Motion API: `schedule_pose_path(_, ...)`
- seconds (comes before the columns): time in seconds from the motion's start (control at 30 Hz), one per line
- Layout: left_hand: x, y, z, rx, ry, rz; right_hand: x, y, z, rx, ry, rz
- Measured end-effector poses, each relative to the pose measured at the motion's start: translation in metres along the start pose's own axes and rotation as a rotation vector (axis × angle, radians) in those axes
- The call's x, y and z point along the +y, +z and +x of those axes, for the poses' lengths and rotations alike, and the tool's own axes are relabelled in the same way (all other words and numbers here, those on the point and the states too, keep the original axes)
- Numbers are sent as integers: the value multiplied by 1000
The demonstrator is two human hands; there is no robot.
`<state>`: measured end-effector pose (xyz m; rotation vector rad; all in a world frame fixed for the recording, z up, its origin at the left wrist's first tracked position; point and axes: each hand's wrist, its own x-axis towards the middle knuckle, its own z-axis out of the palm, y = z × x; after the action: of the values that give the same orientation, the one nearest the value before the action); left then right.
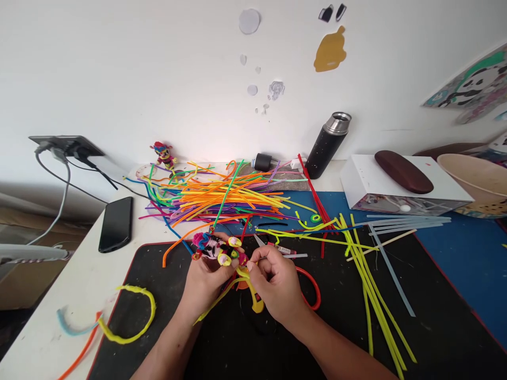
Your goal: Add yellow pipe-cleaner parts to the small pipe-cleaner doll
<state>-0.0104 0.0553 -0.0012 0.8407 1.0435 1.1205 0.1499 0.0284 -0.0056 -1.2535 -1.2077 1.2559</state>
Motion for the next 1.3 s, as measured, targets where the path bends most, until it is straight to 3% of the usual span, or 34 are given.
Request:
schedule_pose_path(0.1, 0, -5, 4, 77, 31, -20, 2, -5, 3, 33, 53, 93)
schedule_pose_path(0.2, 1, -10, 8, 250, 165, -38, 8, -15, 6, 173, 88, 243)
schedule_pose_path(0.33, -1, -12, 7, 196, 159, 36, 10, -20, 5, 105, 102, 294)
schedule_pose_path(0.43, -3, -12, 3, 249, 208, 95, 5, -19, 2, 6, 91, 267)
schedule_pose_path(0.63, -2, -7, -1, 212, 225, 202, -4, -20, 2, 4, 29, 119)
schedule_pose_path(0.87, 4, 5, -7, 219, 242, 306, 3, -16, 1, -82, 30, -42)
schedule_pose_path(1.13, 3, 8, -10, 202, 301, 327, 4, -13, 2, -57, 24, -91)
schedule_pose_path(1.3, -6, 1, -11, 123, 363, 391, 1, -12, 3, -29, 29, -144)
